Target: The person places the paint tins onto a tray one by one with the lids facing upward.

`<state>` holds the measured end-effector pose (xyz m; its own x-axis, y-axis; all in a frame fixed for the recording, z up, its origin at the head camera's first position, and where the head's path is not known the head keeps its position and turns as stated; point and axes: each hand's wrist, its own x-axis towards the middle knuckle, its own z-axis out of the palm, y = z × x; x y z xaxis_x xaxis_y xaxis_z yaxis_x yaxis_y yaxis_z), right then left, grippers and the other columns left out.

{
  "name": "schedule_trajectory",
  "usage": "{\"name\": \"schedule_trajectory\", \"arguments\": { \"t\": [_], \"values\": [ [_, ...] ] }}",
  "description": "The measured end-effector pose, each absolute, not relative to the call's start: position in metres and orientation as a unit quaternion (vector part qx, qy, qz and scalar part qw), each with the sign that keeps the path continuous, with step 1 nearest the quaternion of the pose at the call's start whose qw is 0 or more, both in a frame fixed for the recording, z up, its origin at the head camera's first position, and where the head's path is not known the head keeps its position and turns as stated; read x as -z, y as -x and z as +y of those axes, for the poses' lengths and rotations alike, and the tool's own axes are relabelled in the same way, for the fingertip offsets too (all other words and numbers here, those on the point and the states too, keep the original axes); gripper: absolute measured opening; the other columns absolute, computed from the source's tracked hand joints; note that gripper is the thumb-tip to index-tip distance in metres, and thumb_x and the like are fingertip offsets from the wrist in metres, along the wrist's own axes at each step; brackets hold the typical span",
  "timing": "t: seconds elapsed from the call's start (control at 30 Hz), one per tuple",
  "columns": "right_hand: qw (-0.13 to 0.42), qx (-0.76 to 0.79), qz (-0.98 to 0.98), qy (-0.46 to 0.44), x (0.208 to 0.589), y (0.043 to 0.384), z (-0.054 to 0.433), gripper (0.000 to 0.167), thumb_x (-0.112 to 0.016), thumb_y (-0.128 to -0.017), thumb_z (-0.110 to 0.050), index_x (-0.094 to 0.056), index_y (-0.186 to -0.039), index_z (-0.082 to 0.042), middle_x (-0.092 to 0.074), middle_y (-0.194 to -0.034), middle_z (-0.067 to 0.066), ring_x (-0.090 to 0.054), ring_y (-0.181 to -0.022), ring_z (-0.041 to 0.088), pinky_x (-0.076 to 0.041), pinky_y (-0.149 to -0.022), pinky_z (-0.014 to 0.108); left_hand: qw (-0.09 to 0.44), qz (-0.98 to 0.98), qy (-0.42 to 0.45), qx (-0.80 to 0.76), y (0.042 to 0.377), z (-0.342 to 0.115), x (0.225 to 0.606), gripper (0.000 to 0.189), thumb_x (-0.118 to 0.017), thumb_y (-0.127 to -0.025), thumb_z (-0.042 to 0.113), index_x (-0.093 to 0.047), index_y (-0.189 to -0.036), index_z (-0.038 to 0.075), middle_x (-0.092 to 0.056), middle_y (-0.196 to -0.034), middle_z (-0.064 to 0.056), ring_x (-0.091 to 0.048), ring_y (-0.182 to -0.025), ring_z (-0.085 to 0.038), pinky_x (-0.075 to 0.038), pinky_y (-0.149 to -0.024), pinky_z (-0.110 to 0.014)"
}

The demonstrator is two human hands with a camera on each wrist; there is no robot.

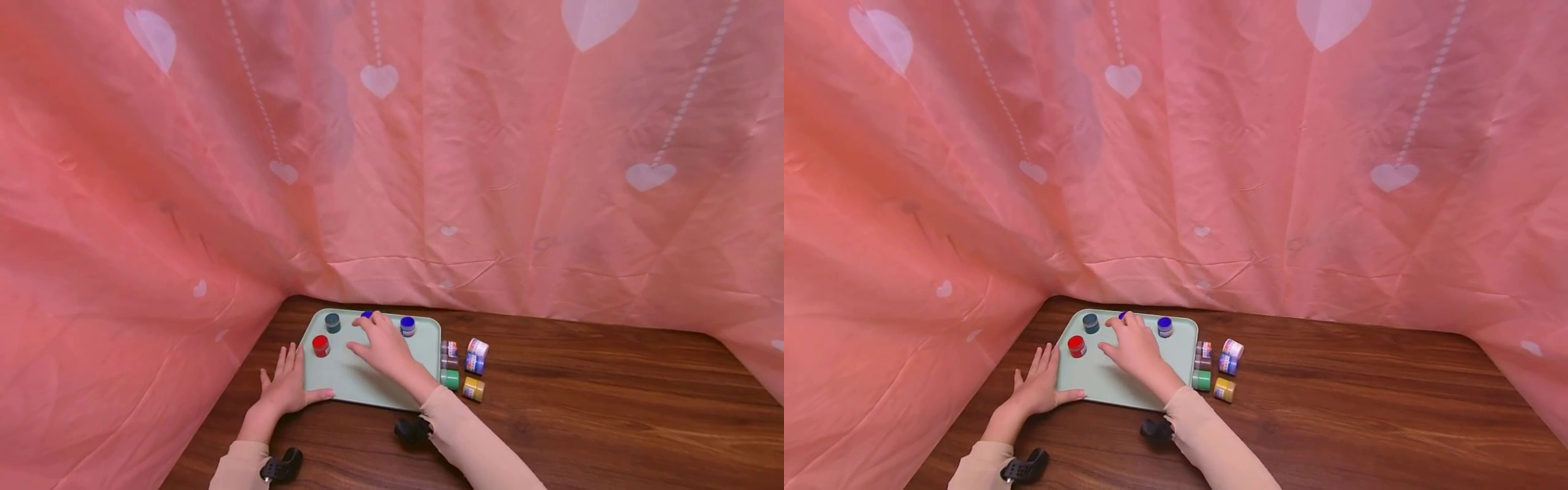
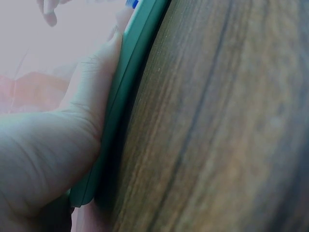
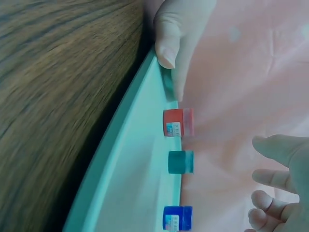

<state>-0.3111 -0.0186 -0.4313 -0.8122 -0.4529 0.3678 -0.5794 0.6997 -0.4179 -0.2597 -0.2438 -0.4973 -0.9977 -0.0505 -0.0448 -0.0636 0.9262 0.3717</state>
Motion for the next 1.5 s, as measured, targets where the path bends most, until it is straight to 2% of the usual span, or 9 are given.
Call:
{"name": "schedule_trajectory", "arguments": {
  "t": [0.23,0.53,0.87,1.03,1.27,1.5],
  "values": [
    [0.142,-0.255,-0.910,-0.293,0.432,0.302,0.006,0.040,-0.071,-0.087,-0.040,-0.066,-0.120,-0.016,-0.057,-0.099,0.003,-0.055,-0.094,0.020,-0.047,-0.077,0.035,0.017,0.980,0.029,-0.197,0.261,-0.243,0.496,0.136,-0.067,-0.063,0.081,-0.013,-0.154,-0.005,-0.007,-0.162,-0.027,0.000,-0.150,-0.045,-0.001,-0.105,-0.080],
    [0.175,-0.234,-0.902,-0.319,0.434,0.292,0.035,0.037,-0.075,-0.085,-0.036,-0.066,-0.114,-0.014,-0.054,-0.092,0.000,-0.045,-0.081,0.015,-0.042,-0.069,0.030,0.016,0.979,0.030,-0.200,0.260,-0.246,0.495,0.136,-0.069,-0.063,0.079,-0.014,-0.154,-0.005,-0.007,-0.162,-0.026,0.001,-0.150,-0.045,-0.001,-0.105,-0.080],
    [0.174,-0.223,-0.904,-0.319,0.435,0.277,0.064,0.039,-0.077,-0.083,-0.037,-0.065,-0.113,-0.016,-0.059,-0.099,0.000,-0.054,-0.090,0.016,-0.049,-0.075,0.033,0.021,0.978,0.027,-0.205,0.260,-0.248,0.497,0.136,-0.069,-0.063,0.080,-0.013,-0.154,-0.004,-0.006,-0.162,-0.026,0.002,-0.150,-0.044,0.001,-0.104,-0.080],
    [0.181,-0.215,-0.907,-0.314,0.436,0.272,0.077,0.040,-0.078,-0.081,-0.036,-0.065,-0.113,-0.016,-0.057,-0.094,-0.001,-0.052,-0.085,0.014,-0.046,-0.071,0.029,0.017,0.978,0.025,-0.207,0.260,-0.247,0.499,0.136,-0.069,-0.063,0.079,-0.013,-0.154,-0.004,-0.006,-0.162,-0.026,0.002,-0.150,-0.044,0.001,-0.104,-0.080],
    [0.191,-0.209,-0.909,-0.306,0.438,0.268,0.094,0.041,-0.079,-0.080,-0.034,-0.064,-0.112,-0.014,-0.058,-0.093,0.001,-0.049,-0.085,0.014,-0.044,-0.072,0.030,0.011,0.979,0.025,-0.203,0.260,-0.245,0.500,0.136,-0.069,-0.062,0.080,-0.013,-0.154,-0.004,-0.008,-0.162,-0.026,0.001,-0.150,-0.044,0.001,-0.104,-0.080],
    [0.205,-0.197,-0.910,-0.301,0.440,0.268,0.109,0.040,-0.082,-0.078,-0.032,-0.065,-0.108,-0.012,-0.058,-0.090,0.001,-0.048,-0.081,0.015,-0.042,-0.068,0.029,0.013,0.979,0.026,-0.203,0.260,-0.245,0.500,0.137,-0.069,-0.062,0.080,-0.013,-0.154,-0.004,-0.008,-0.162,-0.026,0.001,-0.150,-0.045,0.001,-0.104,-0.080]
  ]
}}
